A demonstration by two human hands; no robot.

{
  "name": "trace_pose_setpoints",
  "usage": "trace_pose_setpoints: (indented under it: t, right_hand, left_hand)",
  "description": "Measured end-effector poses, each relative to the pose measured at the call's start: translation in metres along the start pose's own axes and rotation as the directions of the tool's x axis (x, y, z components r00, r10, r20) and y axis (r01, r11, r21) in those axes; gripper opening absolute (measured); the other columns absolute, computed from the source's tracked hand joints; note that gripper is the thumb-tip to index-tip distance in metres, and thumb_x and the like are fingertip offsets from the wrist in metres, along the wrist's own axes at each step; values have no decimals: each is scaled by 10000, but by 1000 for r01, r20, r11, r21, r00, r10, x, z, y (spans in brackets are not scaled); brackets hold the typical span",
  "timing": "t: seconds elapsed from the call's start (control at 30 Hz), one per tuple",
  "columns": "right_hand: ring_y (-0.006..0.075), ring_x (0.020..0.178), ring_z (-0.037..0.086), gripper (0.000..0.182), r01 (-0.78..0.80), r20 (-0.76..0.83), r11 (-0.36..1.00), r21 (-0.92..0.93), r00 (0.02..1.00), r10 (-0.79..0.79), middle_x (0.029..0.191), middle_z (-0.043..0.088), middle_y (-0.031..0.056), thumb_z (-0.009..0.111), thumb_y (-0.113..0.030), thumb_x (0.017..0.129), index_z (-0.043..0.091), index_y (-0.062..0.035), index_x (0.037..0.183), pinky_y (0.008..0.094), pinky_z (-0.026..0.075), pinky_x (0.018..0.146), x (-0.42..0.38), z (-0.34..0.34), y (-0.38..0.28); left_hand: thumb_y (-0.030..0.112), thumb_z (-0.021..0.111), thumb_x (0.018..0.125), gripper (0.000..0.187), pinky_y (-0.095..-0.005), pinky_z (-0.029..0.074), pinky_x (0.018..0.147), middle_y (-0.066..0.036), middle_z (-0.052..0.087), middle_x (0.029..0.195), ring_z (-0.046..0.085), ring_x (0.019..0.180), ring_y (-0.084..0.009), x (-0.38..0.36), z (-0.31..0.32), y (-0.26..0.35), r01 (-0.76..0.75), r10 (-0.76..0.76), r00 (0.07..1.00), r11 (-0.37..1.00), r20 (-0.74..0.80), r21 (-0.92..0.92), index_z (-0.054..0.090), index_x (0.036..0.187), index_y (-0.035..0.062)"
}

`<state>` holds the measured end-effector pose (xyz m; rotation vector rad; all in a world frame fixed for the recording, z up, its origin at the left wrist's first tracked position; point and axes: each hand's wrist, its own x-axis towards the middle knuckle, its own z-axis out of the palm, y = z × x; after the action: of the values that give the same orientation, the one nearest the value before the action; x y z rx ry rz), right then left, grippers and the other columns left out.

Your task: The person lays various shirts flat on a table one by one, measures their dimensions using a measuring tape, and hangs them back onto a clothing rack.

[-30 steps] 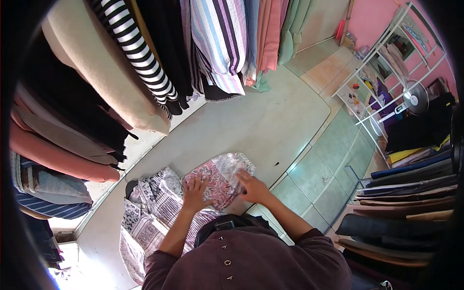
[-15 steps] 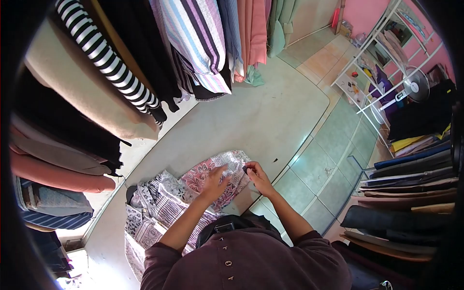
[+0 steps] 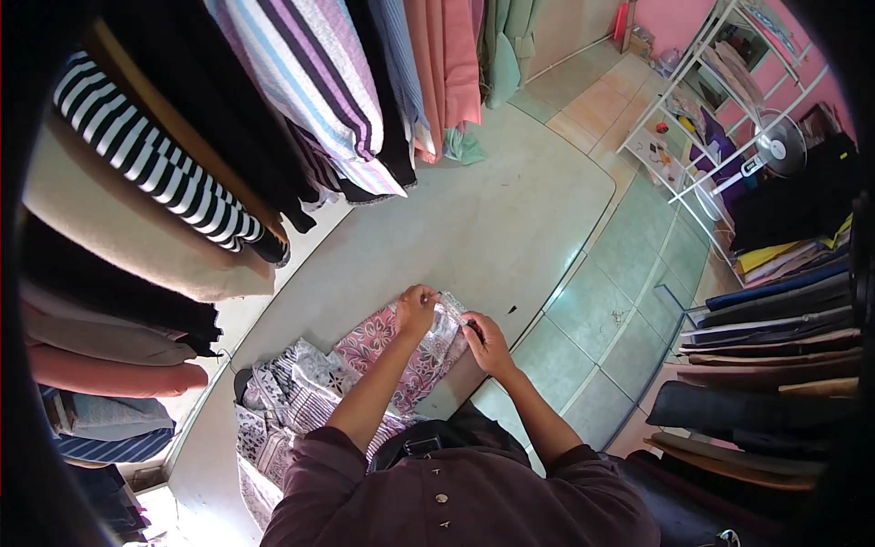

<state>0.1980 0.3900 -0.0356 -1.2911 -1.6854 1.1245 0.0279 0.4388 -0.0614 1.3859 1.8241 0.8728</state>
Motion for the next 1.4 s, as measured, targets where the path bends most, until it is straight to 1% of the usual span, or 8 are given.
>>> trace_pose_setpoints:
  t: [0.23,0.33,0.77,0.87,0.97,1.03,1.17,1.4]
  right_hand:
    - [246,802,507,197,63,-61,998,15,996,-62,883,546,109,499,-144,842,523,-50,1014,331,398,726,1,3,7]
    - [225,788,525,177,-23,-76,988,153,997,35,881,556,108,494,-135,843,552,-38,978,310,411,712,-3,-3,7]
    - [231,749,525,197,-140,-87,990,30,986,142,796,552,112,495,-180,847,587,-51,964,309,416,681,-26,-34,5]
    - [142,755,518,204,-99,-43,995,-29,994,98,830,551,71,488,-154,857,566,-44,1011,252,412,684,-26,-32,13]
    - [119,766,512,275,-202,-35,979,39,978,203,844,537,64,498,-152,856,488,-56,1113,235,412,678,-27,-28,22]
    - [136,687,492,379,-98,-210,985,143,969,127,804,507,77,544,-163,823,425,-30,1158,252,408,606,-26,-23,24]
    - [87,679,488,302,-142,-233,909,392,941,247,811,505,44,503,-172,862,422,-47,1124,208,404,576,-28,-23,14]
    - [131,710,568,255,-310,95,669,676,936,338,878,567,86,474,-139,880,379,-53,1101,256,484,651,-27,-25,2]
  left_hand:
    - [256,657,701,113,-358,423,731,-4,575,774,521,841,-209,5,8,5,20,-10,999,960,-36,280,614,733,157]
    - [231,660,695,121,-347,402,760,-27,575,765,516,818,-217,4,9,8,22,-3,998,960,-65,279,627,728,120]
    - [265,658,689,147,-343,384,779,-32,569,753,511,801,-207,7,12,2,3,14,998,964,-63,265,639,736,126]
    - [294,651,709,192,-329,389,784,-33,589,793,523,830,-201,9,10,-1,13,-7,1000,958,-23,286,642,771,113]
    - [296,608,764,247,-324,391,809,-63,597,890,527,897,-202,9,-1,0,110,-115,992,990,60,83,618,895,87]
    - [248,542,808,299,-383,341,896,-113,565,998,480,1011,-255,-6,-16,3,169,-151,985,931,81,-323,543,1046,67]
    - [158,500,827,266,-381,339,894,-170,538,1015,471,1007,-324,-82,-83,-5,-239,264,941,961,-211,141,507,1041,0]
    - [96,486,811,170,-429,353,831,-160,506,949,461,923,-326,-246,-172,-99,140,126,755,928,-644,345,516,946,-2]
